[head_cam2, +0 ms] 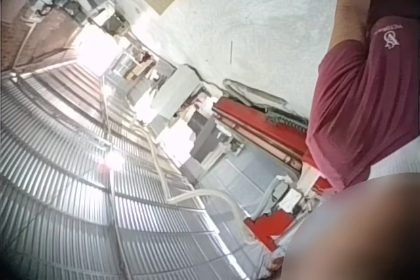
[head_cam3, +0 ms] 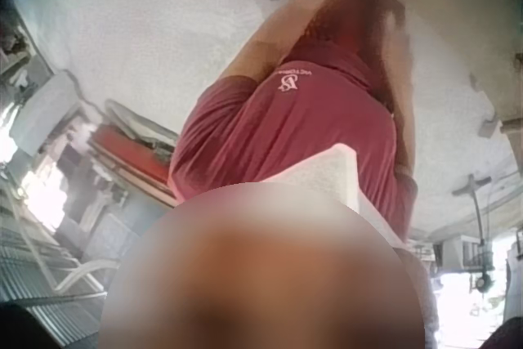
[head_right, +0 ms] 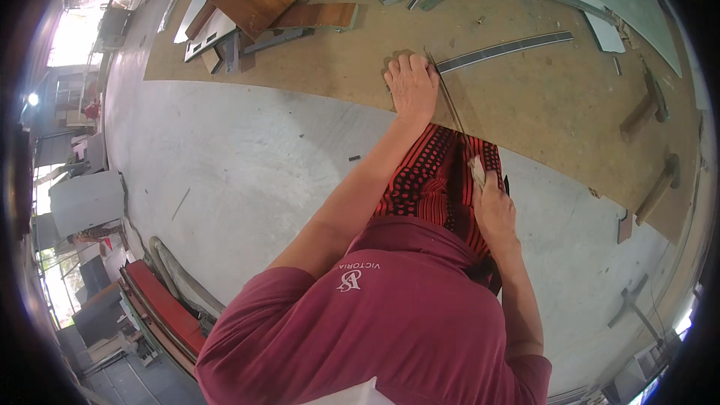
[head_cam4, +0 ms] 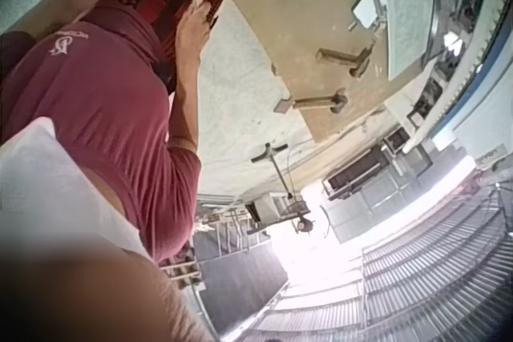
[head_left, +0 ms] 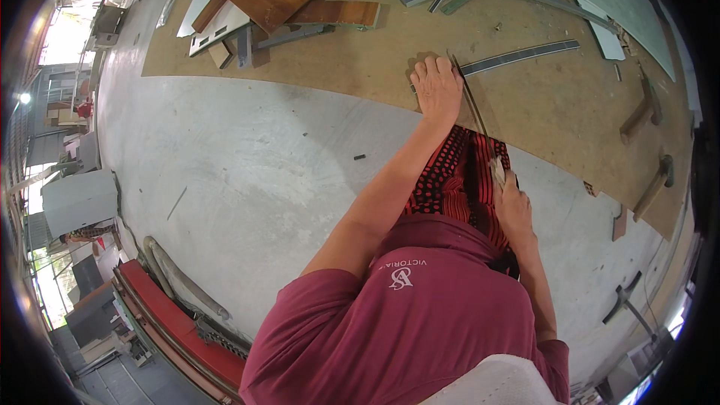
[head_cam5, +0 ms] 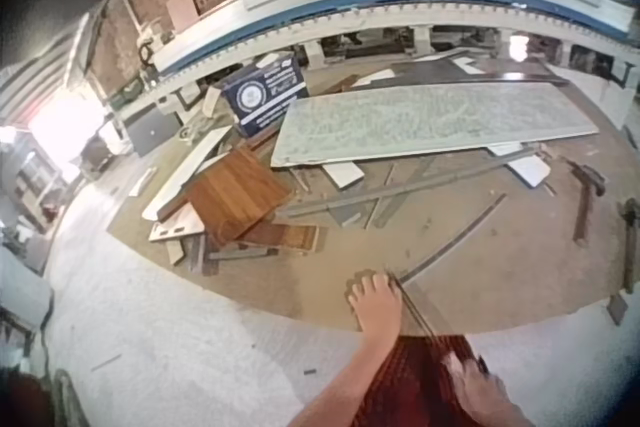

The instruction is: The person cuts a strip of wood or laminate material using a manual handsaw while the material is braced on a workbench.

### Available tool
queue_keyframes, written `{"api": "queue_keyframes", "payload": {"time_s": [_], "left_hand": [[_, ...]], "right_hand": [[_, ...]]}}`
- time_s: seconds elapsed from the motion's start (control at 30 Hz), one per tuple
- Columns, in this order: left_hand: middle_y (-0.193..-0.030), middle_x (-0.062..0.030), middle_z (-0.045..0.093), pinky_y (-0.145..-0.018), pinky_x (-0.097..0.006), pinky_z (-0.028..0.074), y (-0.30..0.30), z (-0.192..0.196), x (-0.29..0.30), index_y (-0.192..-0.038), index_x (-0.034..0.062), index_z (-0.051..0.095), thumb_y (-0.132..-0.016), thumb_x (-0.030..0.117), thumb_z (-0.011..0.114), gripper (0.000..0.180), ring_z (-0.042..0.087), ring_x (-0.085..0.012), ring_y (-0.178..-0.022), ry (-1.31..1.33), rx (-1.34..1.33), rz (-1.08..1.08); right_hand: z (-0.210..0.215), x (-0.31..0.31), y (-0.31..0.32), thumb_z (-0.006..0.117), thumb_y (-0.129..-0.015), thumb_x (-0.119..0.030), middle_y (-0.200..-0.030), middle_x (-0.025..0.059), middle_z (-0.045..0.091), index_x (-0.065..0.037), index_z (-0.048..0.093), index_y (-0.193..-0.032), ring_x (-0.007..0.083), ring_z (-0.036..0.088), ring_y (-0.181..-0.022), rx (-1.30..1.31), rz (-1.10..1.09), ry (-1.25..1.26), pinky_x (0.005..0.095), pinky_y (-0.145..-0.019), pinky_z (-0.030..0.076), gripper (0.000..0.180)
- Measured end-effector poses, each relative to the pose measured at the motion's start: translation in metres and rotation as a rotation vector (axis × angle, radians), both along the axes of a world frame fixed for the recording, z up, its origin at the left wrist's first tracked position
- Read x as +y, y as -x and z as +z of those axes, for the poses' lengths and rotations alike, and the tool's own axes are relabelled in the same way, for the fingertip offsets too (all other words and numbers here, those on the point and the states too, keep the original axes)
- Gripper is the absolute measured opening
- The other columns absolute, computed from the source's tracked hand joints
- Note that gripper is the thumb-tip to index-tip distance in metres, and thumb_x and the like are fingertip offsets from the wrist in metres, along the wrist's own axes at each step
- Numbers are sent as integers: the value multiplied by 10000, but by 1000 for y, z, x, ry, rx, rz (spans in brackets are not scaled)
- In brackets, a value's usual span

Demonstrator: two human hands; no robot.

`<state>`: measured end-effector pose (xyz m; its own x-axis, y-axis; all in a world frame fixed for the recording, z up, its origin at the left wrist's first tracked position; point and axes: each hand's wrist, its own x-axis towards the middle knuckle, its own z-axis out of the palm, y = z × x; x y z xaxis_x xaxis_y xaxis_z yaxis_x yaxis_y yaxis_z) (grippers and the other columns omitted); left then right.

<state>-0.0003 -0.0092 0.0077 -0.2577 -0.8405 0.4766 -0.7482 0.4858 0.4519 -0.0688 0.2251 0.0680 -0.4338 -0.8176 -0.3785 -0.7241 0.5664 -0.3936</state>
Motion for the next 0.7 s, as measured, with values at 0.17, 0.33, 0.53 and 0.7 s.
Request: {"api": "queue_keyframes", "payload": {"time_s": [0.17, 0.33, 0.53, 0.7], "left_hand": [[-876, -119, 512, -739, -441, 361, 1, 1, 1, -858, 80, 501, -775, 129, 631, 162, 483, -320, -858, 29, 6, -10], [-878, -119, 515, -738, -440, 363, 2, 2, 2, -852, 80, 502, -776, 128, 632, 157, 485, -321, -858, 22, 15, -15], [-874, -119, 515, -727, -443, 361, -1, 0, 0, -853, 83, 504, -774, 131, 636, 162, 486, -325, -854, 25, 7, -9], [-876, -121, 513, -731, -443, 360, -1, 1, -1, -849, 82, 503, -771, 127, 634, 159, 485, -327, -859, 15, 15, -13]], "right_hand": [[2, -58, 5, 496, -938, -248, -807, 292, 627, -19, 444, -1138, 475, 614, -791, 24, 7, 61, 564, -710, 481, 308], [-6, -57, 5, 507, -934, -252, -782, 291, 624, -20, 452, -1145, 479, 612, -777, 63, 24, 114, 562, -707, 486, 319], [2, 13, -1, 509, -930, -241, -749, 269, 627, -22, 449, -1101, 482, 610, -720, -20, -3, 93, 570, -655, 487, 284], [8, 8, -2, 504, -929, -232, -759, 273, 627, -25, 445, -1095, 480, 609, -751, 9, -24, -8, 572, -667, 483, 272]]}}
